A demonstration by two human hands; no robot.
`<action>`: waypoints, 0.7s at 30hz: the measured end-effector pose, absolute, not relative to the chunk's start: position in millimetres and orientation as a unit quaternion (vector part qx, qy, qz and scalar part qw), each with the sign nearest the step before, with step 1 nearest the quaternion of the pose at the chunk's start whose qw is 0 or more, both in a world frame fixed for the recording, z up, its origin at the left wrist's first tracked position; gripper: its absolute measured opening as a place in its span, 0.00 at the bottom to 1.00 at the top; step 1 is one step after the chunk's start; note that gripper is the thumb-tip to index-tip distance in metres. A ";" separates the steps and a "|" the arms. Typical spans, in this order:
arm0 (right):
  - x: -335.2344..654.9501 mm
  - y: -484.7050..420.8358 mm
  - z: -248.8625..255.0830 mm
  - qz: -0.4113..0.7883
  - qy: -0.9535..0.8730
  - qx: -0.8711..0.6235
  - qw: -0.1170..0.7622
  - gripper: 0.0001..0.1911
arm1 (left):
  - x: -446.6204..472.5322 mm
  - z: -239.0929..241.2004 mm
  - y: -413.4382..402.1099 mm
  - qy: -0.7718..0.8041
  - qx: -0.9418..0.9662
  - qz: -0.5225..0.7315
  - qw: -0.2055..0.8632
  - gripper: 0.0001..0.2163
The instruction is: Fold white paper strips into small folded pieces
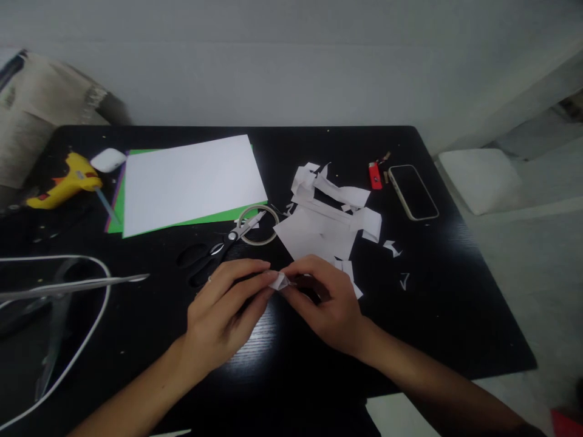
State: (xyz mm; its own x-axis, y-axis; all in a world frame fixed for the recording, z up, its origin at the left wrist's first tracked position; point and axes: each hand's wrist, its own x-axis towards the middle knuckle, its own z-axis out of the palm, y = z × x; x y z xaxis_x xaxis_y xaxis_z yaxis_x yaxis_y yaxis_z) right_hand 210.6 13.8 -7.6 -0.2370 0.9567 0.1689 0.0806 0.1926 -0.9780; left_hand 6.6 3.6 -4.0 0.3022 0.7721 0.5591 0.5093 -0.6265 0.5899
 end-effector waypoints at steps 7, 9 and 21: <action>215.5 16.3 1.1 0.589 -0.584 -0.360 0.427 0.10 | 2.4 -2.5 2.4 0.427 0.778 0.433 0.158 0.16; 215.6 16.8 0.1 0.581 -0.586 -0.366 0.429 0.09 | 2.1 -0.9 2.1 0.426 0.771 0.431 0.197 0.17; 215.1 16.1 -6.1 0.442 -0.680 -0.377 0.447 0.22 | 7.3 -3.9 -3.1 0.507 0.666 0.445 0.319 0.13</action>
